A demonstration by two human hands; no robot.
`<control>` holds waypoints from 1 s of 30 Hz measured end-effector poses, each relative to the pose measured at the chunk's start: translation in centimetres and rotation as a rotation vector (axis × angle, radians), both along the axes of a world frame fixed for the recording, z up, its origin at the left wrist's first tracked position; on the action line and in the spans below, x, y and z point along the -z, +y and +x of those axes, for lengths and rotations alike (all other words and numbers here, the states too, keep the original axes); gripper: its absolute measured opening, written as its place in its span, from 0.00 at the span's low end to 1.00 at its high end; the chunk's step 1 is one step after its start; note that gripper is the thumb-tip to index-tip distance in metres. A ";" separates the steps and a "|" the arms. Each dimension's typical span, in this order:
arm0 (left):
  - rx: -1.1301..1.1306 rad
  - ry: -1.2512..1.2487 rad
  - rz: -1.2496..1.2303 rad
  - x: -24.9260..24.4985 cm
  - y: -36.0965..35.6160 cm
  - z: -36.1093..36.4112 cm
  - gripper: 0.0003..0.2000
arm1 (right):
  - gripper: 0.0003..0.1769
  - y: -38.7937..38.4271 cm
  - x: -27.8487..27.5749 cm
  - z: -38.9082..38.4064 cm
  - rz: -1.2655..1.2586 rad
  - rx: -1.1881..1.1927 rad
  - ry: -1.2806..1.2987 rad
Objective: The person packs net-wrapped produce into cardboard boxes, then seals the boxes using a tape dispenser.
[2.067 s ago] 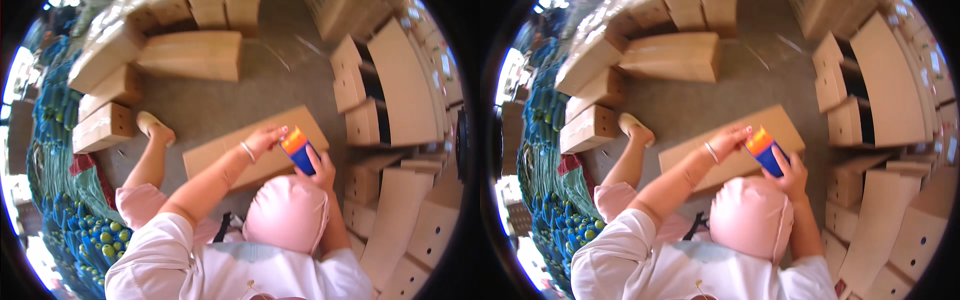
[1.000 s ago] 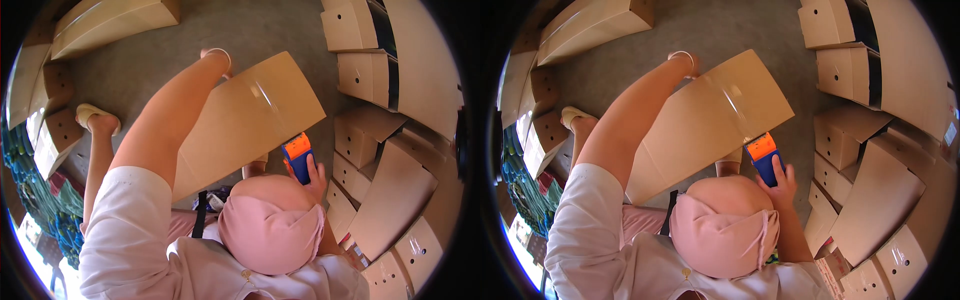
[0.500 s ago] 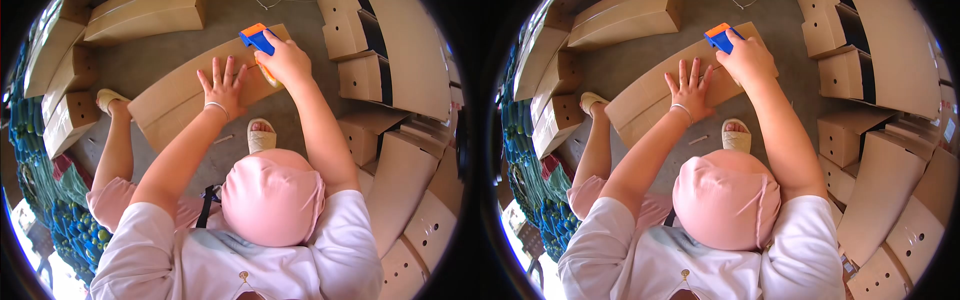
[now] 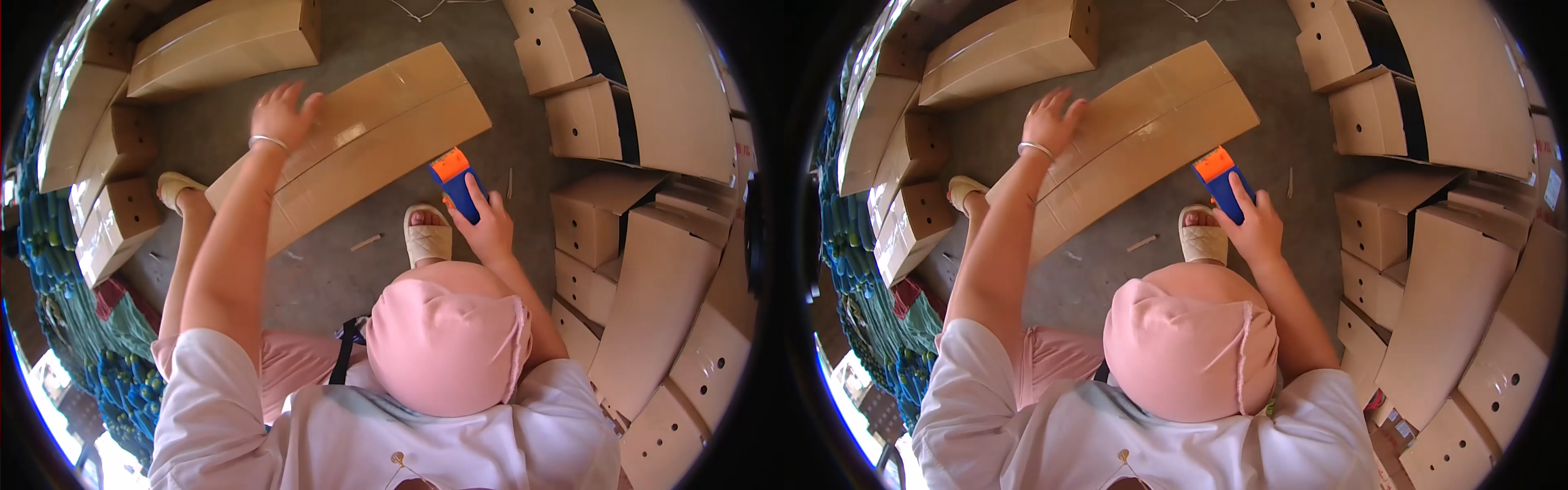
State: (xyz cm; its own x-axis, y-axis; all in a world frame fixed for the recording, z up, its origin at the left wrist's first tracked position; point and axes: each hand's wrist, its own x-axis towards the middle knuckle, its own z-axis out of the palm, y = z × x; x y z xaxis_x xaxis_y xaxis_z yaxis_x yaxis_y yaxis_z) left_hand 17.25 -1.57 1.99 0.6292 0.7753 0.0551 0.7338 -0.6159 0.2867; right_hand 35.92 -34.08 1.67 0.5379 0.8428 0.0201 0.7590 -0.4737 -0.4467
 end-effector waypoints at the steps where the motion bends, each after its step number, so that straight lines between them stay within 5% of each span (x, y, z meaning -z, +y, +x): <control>1: -0.035 0.030 0.027 -0.4 0.8 -0.3 0.28 | 0.40 -0.5 0.3 0.2 0.002 -0.005 0.002; 3: -0.157 0.359 -0.450 -1.1 0.2 -0.4 0.30 | 0.41 -1.4 1.0 0.3 0.006 -0.006 0.042; 11: -0.180 0.350 -0.475 -4.3 -4.1 -0.2 0.30 | 0.39 -7.0 5.4 1.4 0.112 -0.051 0.013; 20: -0.176 0.244 -0.711 -1.4 -8.9 -2.0 0.33 | 0.42 -5.3 4.1 5.4 0.126 -0.062 0.145; 28: -0.275 0.264 -0.733 0.6 -2.8 -3.4 0.30 | 0.41 4.5 -1.5 5.6 0.187 -0.253 -0.010; 30: -0.257 0.118 -0.496 0.2 -2.4 -2.9 0.26 | 0.40 8.6 -4.2 4.3 0.133 -0.267 -0.051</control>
State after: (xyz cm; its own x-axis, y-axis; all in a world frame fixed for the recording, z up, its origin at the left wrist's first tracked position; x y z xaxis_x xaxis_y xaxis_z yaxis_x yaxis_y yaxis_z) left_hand 14.39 -3.99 1.78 0.3966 0.8196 -0.4135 0.8868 -0.2257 0.4032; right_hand 40.21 -25.44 5.90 0.2929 0.9424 0.1614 0.8721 -0.1941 -0.4492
